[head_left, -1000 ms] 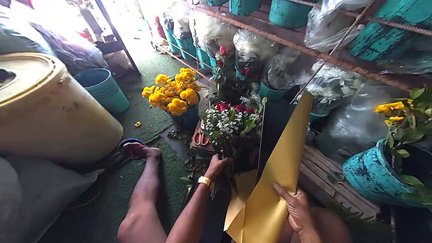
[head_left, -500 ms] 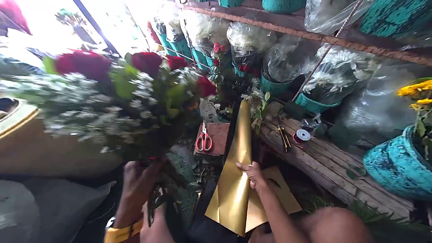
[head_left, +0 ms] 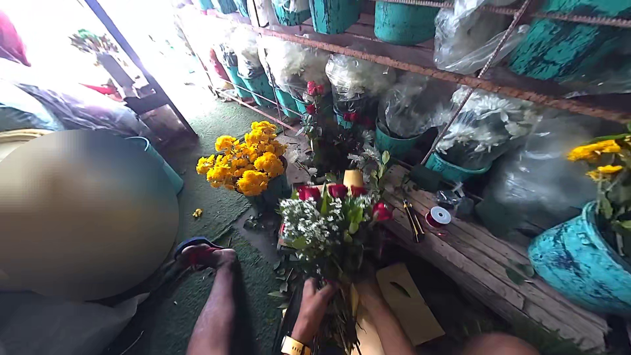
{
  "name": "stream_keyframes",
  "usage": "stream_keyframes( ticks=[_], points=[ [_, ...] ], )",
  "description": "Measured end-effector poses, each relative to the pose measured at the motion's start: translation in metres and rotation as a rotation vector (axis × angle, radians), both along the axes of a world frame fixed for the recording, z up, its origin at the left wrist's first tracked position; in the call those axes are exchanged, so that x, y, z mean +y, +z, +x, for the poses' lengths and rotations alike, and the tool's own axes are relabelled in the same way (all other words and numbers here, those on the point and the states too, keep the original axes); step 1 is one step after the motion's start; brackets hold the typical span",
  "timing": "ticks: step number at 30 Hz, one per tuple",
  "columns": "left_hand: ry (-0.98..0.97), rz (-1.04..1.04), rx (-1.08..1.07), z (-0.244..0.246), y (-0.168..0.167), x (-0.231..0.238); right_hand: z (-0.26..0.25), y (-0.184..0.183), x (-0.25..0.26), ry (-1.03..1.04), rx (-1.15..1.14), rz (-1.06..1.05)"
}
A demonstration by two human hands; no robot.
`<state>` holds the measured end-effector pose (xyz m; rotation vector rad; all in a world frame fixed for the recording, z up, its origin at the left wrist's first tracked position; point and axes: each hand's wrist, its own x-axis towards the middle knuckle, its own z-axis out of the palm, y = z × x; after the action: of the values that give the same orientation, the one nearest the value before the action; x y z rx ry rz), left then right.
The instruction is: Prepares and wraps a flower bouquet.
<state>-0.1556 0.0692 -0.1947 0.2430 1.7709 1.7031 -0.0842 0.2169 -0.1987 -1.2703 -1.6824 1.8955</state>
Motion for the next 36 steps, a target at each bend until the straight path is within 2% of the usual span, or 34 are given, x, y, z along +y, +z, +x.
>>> stream_keyframes(
  ticks=[2,5,8,12,17,21,25,28,33,36],
  points=[
    [-0.004,0.018,-0.007,0.002,-0.021,0.001,0.002,-0.016,0.001,-0.018,0.096,0.004],
    [-0.02,0.09,-0.023,0.002,-0.025,0.001,0.015,-0.034,0.0,0.024,0.15,-0.085],
    [0.027,0.008,-0.01,0.004,-0.028,-0.002,0.023,-0.036,-0.007,0.045,0.128,-0.188],
    [-0.001,-0.098,0.013,0.001,-0.043,-0.011,0.024,-0.039,-0.013,0.023,0.168,-0.201],
    [0.025,0.046,-0.068,0.003,-0.037,-0.011,0.024,-0.047,-0.021,-0.004,0.208,-0.171],
    [0.011,-0.097,0.009,0.005,-0.047,-0.011,0.022,-0.047,-0.027,-0.027,0.237,-0.189],
    [-0.046,-0.203,0.008,0.002,-0.041,-0.012,0.02,-0.046,-0.029,-0.044,0.284,-0.244],
    [-0.097,-0.151,0.027,-0.001,-0.041,-0.017,0.018,-0.04,-0.03,-0.05,0.244,-0.247],
    [-0.074,-0.029,-0.025,-0.001,-0.036,-0.019,0.017,-0.039,-0.031,-0.055,0.238,-0.272],
    [0.049,0.062,-0.109,0.001,-0.032,-0.016,0.018,-0.042,-0.029,-0.059,0.249,-0.307]
  ],
)
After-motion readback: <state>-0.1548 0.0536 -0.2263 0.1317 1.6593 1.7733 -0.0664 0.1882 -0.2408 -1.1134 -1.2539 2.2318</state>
